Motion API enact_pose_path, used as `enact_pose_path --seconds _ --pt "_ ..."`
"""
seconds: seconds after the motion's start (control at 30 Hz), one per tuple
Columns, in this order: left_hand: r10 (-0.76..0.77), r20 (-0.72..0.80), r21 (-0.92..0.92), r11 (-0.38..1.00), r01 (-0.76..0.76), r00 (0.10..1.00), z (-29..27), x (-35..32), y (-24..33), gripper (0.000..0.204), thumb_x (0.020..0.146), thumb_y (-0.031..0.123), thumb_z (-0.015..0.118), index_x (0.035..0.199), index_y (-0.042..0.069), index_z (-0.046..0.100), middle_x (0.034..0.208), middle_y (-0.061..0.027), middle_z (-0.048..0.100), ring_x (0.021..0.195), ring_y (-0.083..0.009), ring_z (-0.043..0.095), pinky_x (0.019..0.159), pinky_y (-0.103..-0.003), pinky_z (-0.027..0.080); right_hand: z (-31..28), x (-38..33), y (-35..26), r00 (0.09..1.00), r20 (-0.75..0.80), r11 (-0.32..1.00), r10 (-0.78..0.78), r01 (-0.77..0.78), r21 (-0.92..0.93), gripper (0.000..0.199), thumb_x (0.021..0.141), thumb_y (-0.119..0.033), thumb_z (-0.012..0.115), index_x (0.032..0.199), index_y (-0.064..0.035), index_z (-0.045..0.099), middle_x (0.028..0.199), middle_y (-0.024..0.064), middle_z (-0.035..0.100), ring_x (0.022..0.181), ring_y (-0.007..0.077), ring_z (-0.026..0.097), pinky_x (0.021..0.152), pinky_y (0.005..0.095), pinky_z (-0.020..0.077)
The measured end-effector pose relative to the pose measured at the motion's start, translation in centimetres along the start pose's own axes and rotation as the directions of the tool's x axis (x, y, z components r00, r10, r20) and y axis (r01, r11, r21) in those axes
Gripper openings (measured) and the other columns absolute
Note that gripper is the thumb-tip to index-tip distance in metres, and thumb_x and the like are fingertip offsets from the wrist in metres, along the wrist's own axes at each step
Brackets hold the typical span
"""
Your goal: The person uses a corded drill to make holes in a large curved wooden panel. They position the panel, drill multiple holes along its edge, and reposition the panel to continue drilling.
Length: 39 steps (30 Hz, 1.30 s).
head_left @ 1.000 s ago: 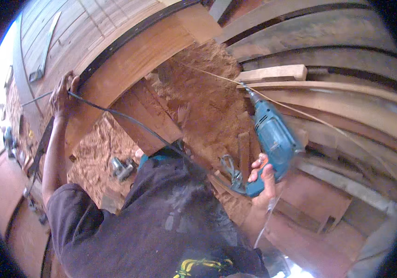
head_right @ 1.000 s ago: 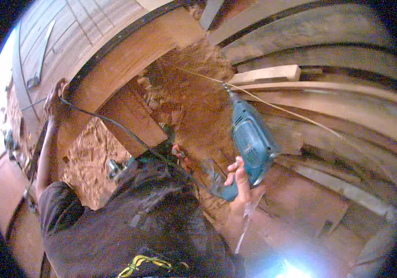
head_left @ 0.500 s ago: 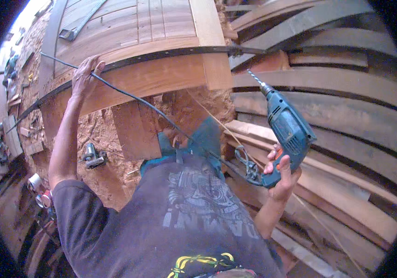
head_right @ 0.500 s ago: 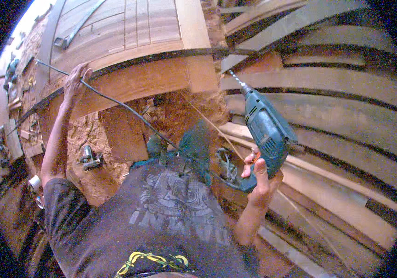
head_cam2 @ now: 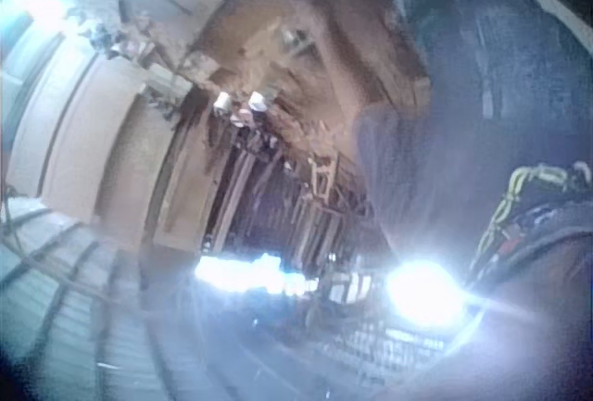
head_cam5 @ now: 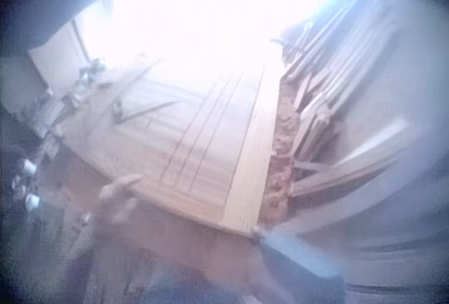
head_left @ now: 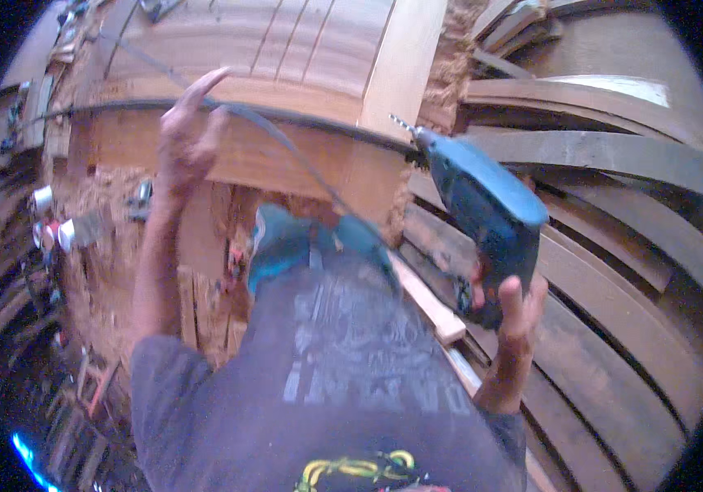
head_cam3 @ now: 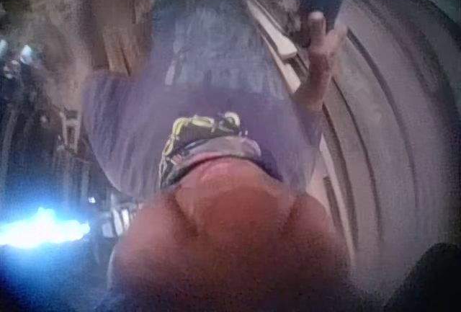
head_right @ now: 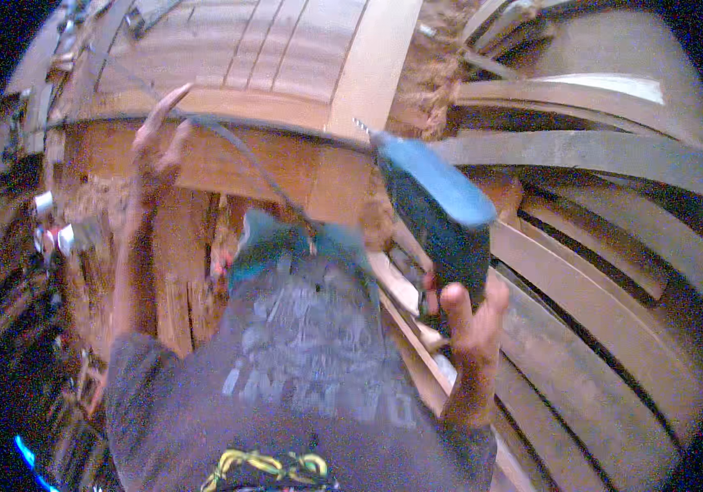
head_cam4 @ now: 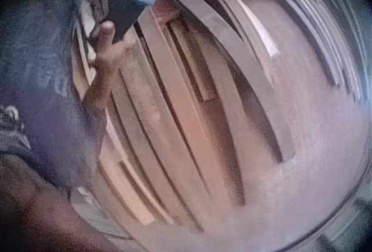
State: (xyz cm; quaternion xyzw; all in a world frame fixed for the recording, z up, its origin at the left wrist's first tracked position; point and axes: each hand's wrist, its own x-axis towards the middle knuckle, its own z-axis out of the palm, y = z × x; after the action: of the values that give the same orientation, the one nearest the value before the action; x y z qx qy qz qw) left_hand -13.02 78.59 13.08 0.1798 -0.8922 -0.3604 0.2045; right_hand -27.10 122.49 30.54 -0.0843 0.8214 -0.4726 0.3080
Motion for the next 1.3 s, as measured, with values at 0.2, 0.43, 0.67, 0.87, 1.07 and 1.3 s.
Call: enact_pose_path --seconds 0.2,0.43,0.67,0.87,1.07,1.3 --pt "0.256 -0.139 -0.491 0.821 -0.291 0.957 11.4 4.5 20.7 0.059 0.093 0.041 0.086 0.140 0.009 0.070 0.136 -0.0147 0.074 0.126 -0.0322 0.071 0.113 -0.047 0.049 -3.1 5.8 -2.7 0.974 0.224 0.997 0.012 0.006 -0.079 0.077 0.108 -0.072 0.050 0.100 0.0011 0.071 0.077 0.0051 0.066 0.067 0.0149 0.061 0.060 0.0306 0.0459" --pt "0.132 -0.212 -0.515 0.827 -0.225 0.968 16.8 7.6 24.2 0.056 0.097 0.062 0.072 0.094 0.007 0.070 0.087 -0.0109 0.070 0.086 -0.0323 0.071 0.088 -0.044 0.051 -4.0 10.8 -5.5 0.938 0.346 0.977 0.010 0.065 -0.203 0.056 0.112 -0.052 0.051 0.099 -0.0003 0.069 0.077 0.0037 0.065 0.068 0.0146 0.061 0.059 0.0327 0.0461" --pt "0.030 -0.266 -0.534 0.828 -0.173 0.963 16.3 7.9 23.9 0.049 0.099 0.056 0.072 0.091 0.007 0.068 0.083 -0.0104 0.066 0.080 -0.0307 0.070 0.078 -0.043 0.048 -3.7 12.2 -8.1 0.912 0.408 0.948 0.049 0.086 -0.306 0.062 0.109 -0.060 0.053 0.093 -0.0017 0.068 0.073 0.0043 0.064 0.066 0.0162 0.061 0.058 0.0342 0.0449" --pt "-0.008 -0.283 -0.564 0.810 -0.160 0.959 15.9 8.2 23.5 0.047 0.099 0.053 0.073 0.091 0.007 0.068 0.081 -0.0095 0.063 0.078 -0.0299 0.068 0.074 -0.043 0.046 -3.8 13.0 -8.8 0.900 0.427 0.923 0.083 0.093 -0.374 0.065 0.107 -0.061 0.056 0.084 -0.0019 0.067 0.068 0.0055 0.064 0.064 0.0192 0.062 0.058 0.0372 0.0461" --pt "-0.043 -0.336 -0.563 0.810 -0.164 0.941 15.7 8.4 23.0 0.045 0.099 0.051 0.074 0.091 0.007 0.067 0.080 -0.0097 0.062 0.077 -0.0302 0.068 0.073 -0.044 0.046 -3.6 13.7 -10.2 0.893 0.439 0.892 0.098 0.117 -0.437 0.062 0.107 -0.058 0.059 0.084 -0.0013 0.068 0.069 0.0089 0.067 0.065 0.0240 0.067 0.061 0.0391 0.0482" --pt "-0.091 -0.206 -0.634 0.771 -0.062 0.974 14.2 8.3 22.5 0.035 0.092 0.041 0.084 0.095 0.009 0.071 0.090 -0.0104 0.072 0.083 -0.0314 0.071 0.077 -0.044 0.052 -3.3 14.4 -11.3 0.857 0.488 0.867 0.165 0.110 -0.486 0.061 0.108 -0.057 0.059 0.088 -0.0006 0.069 0.073 0.0108 0.069 0.068 0.0261 0.068 0.064 0.0409 0.0509"
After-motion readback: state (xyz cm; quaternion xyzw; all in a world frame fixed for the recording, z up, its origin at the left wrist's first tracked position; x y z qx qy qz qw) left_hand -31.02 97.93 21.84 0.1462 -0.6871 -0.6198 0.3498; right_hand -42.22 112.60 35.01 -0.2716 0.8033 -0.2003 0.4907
